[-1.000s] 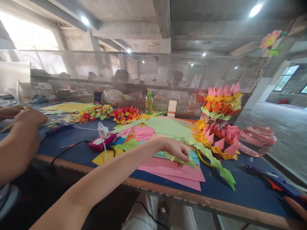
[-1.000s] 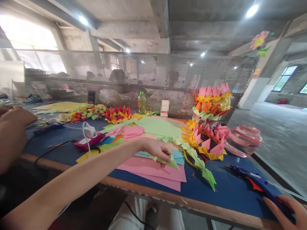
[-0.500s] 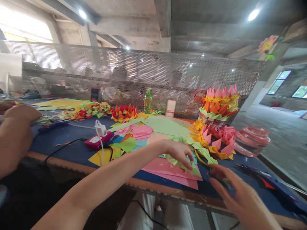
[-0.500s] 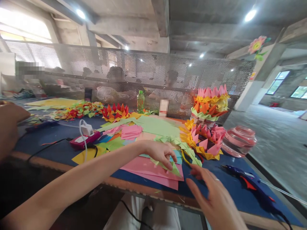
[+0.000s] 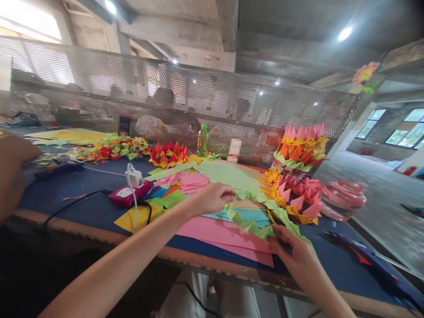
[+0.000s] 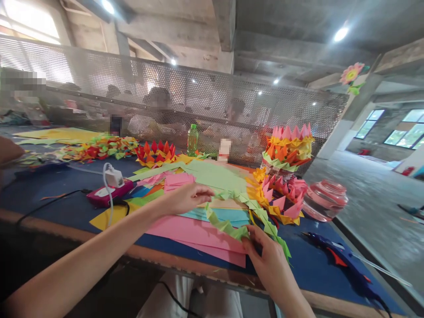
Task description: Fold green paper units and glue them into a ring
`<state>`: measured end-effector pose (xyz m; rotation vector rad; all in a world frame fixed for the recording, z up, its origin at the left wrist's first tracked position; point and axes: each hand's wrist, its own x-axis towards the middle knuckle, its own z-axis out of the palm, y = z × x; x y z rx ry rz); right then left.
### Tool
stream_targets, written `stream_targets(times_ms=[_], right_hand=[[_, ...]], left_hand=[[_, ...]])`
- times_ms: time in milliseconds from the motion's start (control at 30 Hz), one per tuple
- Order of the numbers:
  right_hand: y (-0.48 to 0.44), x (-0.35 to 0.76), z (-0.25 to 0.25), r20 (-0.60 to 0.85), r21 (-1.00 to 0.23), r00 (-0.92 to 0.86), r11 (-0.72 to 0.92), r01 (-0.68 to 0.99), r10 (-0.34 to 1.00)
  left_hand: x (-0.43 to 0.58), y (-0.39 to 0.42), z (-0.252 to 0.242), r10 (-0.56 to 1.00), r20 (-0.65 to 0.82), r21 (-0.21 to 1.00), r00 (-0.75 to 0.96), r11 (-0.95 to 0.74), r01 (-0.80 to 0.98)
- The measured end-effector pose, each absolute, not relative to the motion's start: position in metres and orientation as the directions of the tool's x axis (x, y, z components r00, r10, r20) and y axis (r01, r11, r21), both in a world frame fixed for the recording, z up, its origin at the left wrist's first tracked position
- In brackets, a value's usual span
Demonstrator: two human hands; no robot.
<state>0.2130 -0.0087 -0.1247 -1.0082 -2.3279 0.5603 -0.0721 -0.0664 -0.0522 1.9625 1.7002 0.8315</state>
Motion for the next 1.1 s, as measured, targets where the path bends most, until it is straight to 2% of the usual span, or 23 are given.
stream_targets(times_ms=[267,533,733,833,967,1100], right_hand=[[-0.007,0.213,-0.127,0.276,-0.605,-0.595,0.617,0.503,0.755],[-0.016,0.208,-0.122,0.278,-0.566,-0.618,0.645,0.513,0.736],[-0.032,0.210,-0.116,0.283,-0.464,-0.703,0.735,0.495,0.653],[-0.029,0.218,-0.113,0.392,-0.381,-0.667,0.772,0.509,0.633],[-0.001,0.236,-0.118,0.585,-0.244,-0.457,0.683,0.688,0.670],[0.030,0.256,-0.132,0.557,-0.095,-0.428,0.567,0.818,0.711]], left_hand=[[-0.077,-0.113,-0.084,0.963,0.253,0.652,-0.094,-0.098,0.752],[-0.067,-0.121,-0.089,0.961,0.230,0.632,-0.156,-0.025,0.775],[-0.055,-0.111,-0.093,0.950,0.230,0.544,-0.211,0.055,0.837],[-0.053,-0.101,-0.091,0.954,0.174,0.521,-0.246,0.123,0.845],[-0.052,-0.090,-0.089,0.959,0.127,0.432,-0.253,0.176,0.885],[-0.060,-0.082,-0.089,0.976,0.071,0.392,-0.207,0.164,0.905]])
